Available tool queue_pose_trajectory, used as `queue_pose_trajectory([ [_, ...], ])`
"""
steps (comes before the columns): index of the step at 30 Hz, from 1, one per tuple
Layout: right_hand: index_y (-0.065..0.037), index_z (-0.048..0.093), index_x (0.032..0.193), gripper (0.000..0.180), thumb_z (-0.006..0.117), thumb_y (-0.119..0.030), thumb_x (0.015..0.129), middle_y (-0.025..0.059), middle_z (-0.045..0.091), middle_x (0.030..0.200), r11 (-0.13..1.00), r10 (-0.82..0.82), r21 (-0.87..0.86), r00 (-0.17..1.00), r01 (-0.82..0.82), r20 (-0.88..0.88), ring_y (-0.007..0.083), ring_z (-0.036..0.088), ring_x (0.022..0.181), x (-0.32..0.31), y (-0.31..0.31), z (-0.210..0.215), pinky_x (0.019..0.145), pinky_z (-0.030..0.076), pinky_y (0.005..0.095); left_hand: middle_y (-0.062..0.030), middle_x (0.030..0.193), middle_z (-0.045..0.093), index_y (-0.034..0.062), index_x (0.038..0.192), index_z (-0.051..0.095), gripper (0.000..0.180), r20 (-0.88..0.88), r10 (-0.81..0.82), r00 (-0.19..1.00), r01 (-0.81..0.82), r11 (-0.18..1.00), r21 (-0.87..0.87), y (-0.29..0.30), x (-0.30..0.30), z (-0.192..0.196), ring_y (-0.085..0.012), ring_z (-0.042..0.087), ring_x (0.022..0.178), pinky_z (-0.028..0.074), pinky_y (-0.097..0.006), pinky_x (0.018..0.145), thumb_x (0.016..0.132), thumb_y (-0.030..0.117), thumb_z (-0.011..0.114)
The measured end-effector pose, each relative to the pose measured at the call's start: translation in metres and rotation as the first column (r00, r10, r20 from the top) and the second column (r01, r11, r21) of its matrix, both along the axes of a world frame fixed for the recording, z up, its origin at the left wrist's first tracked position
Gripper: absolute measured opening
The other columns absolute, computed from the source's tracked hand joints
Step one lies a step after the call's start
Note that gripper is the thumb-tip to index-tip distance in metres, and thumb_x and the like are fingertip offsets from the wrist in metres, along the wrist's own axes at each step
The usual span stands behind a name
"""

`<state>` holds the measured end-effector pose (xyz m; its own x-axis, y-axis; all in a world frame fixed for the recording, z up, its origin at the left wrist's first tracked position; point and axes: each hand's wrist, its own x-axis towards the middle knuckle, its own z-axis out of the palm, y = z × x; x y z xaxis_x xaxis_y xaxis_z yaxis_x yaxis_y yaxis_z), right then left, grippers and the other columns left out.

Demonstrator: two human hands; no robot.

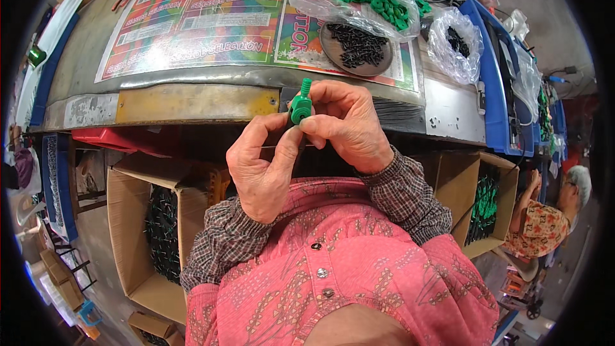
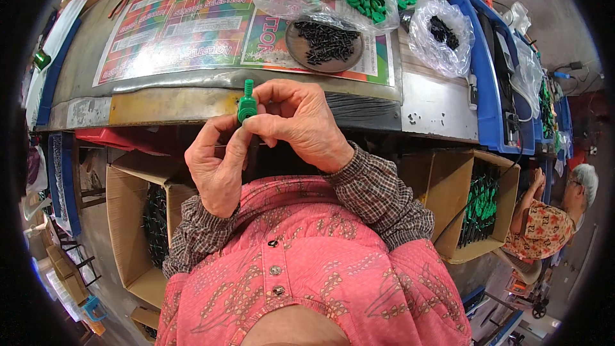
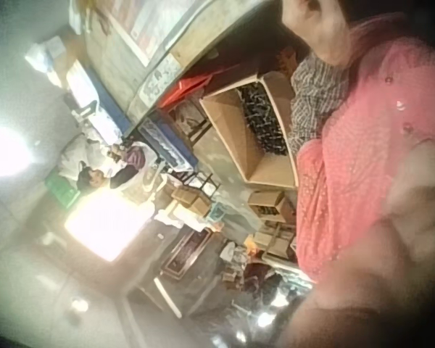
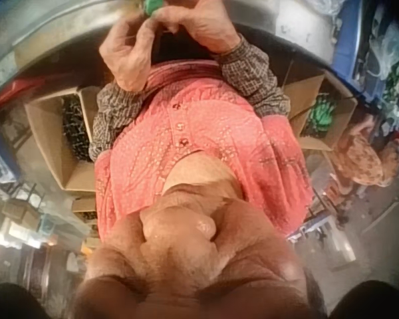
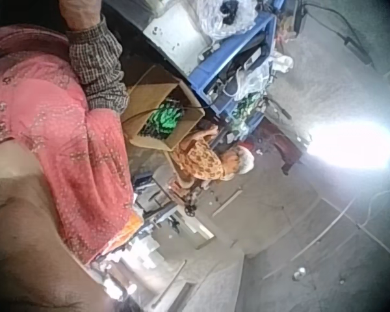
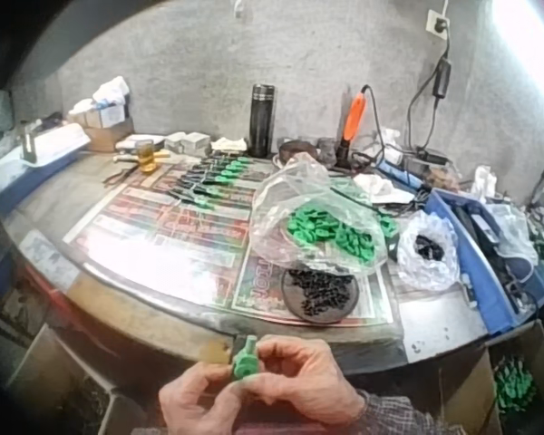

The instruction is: The person assembles small green and black plastic housings by hand, inserting metal pins into them.

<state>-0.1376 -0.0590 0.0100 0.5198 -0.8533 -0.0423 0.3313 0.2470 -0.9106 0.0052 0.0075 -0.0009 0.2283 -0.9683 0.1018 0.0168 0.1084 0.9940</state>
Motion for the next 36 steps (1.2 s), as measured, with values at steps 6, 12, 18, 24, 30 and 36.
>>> queue_pose_trajectory([
  [6, 0.002, 0.06, 0.096, 0.019, 0.069, -0.001, 0.079, -0.0013, 0.057, 0.077, 0.999, -0.045, 0.001, 0.999, 0.045, -0.02, 0.0033, 0.052, 0.062, 0.006, 0.002, 0.002, 0.051, 0.044, 0.0172, 0.0037, 0.076, 0.059, -0.0012, 0.101, 0.061, 0.013, 0.073, -0.001, 0.997, 0.006, 0.997, -0.076, -0.001, 0.0, -0.007, 0.0004, 0.045, 0.057, 0.033, -0.016, 0.047, 0.091, 0.008, 0.062],
  [12, 0.001, 0.059, 0.098, 0.022, 0.067, 0.005, 0.078, 0.002, 0.062, 0.087, 0.998, 0.003, -0.067, 0.998, -0.008, -0.068, 0.0048, 0.056, 0.066, 0.003, -0.003, -0.002, 0.05, 0.045, 0.0179, 0.0039, 0.075, 0.058, -0.0013, 0.102, 0.061, 0.013, 0.088, 0.011, 0.996, -0.003, 0.996, -0.091, 0.0, 0.001, -0.012, 0.0001, 0.045, 0.057, 0.033, -0.016, 0.047, 0.091, 0.007, 0.061],
  [18, 0.002, 0.059, 0.096, 0.021, 0.07, 0.0, 0.078, -0.0019, 0.055, 0.073, 0.997, -0.009, -0.078, 0.995, 0.002, -0.095, 0.002, 0.052, 0.059, 0.003, 0.0, 0.0, 0.048, 0.043, 0.0157, -0.0027, 0.082, 0.063, -0.0037, 0.098, 0.062, 0.013, -0.017, 0.015, 1.0, -0.016, 1.0, -0.018, 0.002, -0.002, -0.006, -0.0058, 0.057, 0.072, 0.047, -0.021, 0.064, 0.087, 0.003, 0.064],
  [24, 0.002, 0.06, 0.094, 0.019, 0.07, -0.002, 0.08, -0.0017, 0.055, 0.073, 0.999, -0.026, -0.043, 0.991, 0.02, -0.131, 0.0021, 0.052, 0.057, 0.006, -0.002, -0.001, 0.046, 0.041, 0.0159, -0.0019, 0.082, 0.063, -0.0036, 0.098, 0.062, 0.013, 0.024, 0.024, 0.999, -0.023, 0.999, -0.04, 0.0, -0.002, -0.012, -0.005, 0.055, 0.073, 0.046, -0.02, 0.064, 0.087, 0.003, 0.064],
  [30, 0.004, 0.06, 0.099, 0.023, 0.071, -0.004, 0.08, -0.0007, 0.057, 0.074, 0.999, 0.01, -0.045, 0.989, -0.017, -0.148, 0.0027, 0.052, 0.058, 0.009, -0.007, 0.006, 0.047, 0.041, 0.016, -0.0014, 0.082, 0.062, -0.0048, 0.1, 0.061, 0.016, -0.156, -0.008, 0.988, 0.009, 1.0, 0.009, -0.002, 0.003, -0.005, -0.0038, 0.054, 0.074, 0.046, -0.019, 0.064, 0.089, 0.005, 0.063],
  [36, 0.004, 0.058, 0.11, 0.031, 0.069, 0.0, 0.081, 0.0007, 0.056, 0.083, 0.976, -0.13, -0.201, 0.971, 0.089, -0.2, 0.0044, 0.055, 0.064, -0.001, -0.007, 0.009, 0.053, 0.045, 0.0185, 0.0016, 0.08, 0.059, -0.001, 0.102, 0.06, 0.016, -0.239, -0.073, 0.968, 0.096, 0.991, 0.088, -0.003, 0.02, 0.0, -0.0008, 0.047, 0.058, 0.036, -0.016, 0.047, 0.09, 0.01, 0.062],
])
